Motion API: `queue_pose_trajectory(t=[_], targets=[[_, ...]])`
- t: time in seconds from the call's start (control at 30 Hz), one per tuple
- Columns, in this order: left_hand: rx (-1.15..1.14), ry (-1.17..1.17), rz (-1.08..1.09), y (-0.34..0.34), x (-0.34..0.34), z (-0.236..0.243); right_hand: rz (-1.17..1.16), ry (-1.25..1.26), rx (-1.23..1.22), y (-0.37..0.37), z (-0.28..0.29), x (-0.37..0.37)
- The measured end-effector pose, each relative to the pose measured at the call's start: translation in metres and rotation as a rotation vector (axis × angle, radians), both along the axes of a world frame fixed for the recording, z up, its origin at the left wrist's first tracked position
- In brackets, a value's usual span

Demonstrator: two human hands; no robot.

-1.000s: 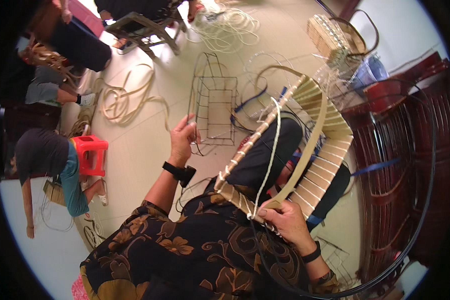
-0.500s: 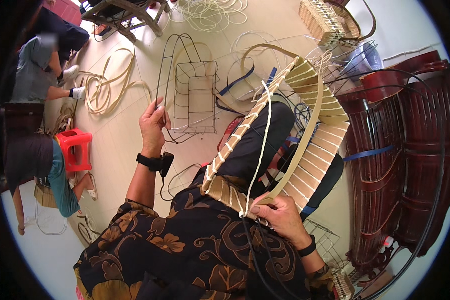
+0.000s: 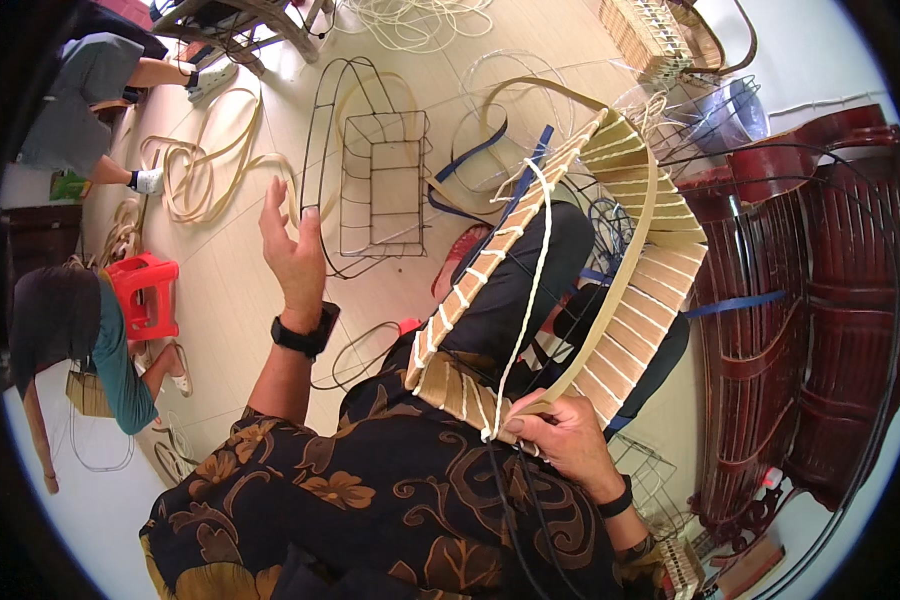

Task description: The person weaves a flat strip of material around a wire basket frame, securing it with a white cord. They repeatedly wrap the strip around the frame and tie it off to build up the basket's structure.

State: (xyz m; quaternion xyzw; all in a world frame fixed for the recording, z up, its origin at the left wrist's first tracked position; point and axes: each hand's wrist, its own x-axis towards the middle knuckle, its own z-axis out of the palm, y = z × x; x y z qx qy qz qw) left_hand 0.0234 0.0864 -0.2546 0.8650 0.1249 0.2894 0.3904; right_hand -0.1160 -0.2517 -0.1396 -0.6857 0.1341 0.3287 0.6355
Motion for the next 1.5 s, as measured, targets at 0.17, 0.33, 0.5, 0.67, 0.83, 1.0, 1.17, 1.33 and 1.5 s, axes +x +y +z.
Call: queue_pose_trajectory(t=[0.17, 0.33, 0.5, 0.67, 0.83, 1.0, 1.17, 1.33, 1.5], targets=[[-0.061, 0.069, -0.520, -0.045, -0.013, -0.037, -0.072, 0.045, 0.036, 0.002, -0.001, -0.005], [-0.100, 0.611, -0.717, -0.063, -0.011, -0.156, -0.104, 0.052, 0.041, 0.003, -0.001, -0.008], [-0.074, 0.887, -0.740, -0.068, 0.000, -0.236, -0.134, 0.033, 0.052, 0.002, -0.002, -0.009], [-0.123, 0.945, -0.747, -0.085, 0.029, -0.262, -0.053, 0.052, -0.006, -0.003, 0.000, -0.005], [-0.044, 0.888, -0.704, -0.108, 0.048, -0.308, -0.028, 0.026, 0.030, -0.014, -0.010, -0.015], [-0.068, 0.895, -0.625, -0.128, 0.062, -0.363, -0.073, 0.084, 0.125, -0.016, -0.006, -0.014], [-0.023, 0.975, -0.641, -0.135, 0.089, -0.386, -0.143, 0.116, 0.250, -0.008, 0.000, -0.001], [0.022, 1.116, -0.704, -0.132, 0.104, -0.397, -0.136, 0.134, 0.245, -0.006, 0.002, 0.005], [0.017, 1.214, -0.798, -0.119, 0.108, -0.398, -0.196, 0.178, 0.293, -0.005, 0.003, 0.003]])
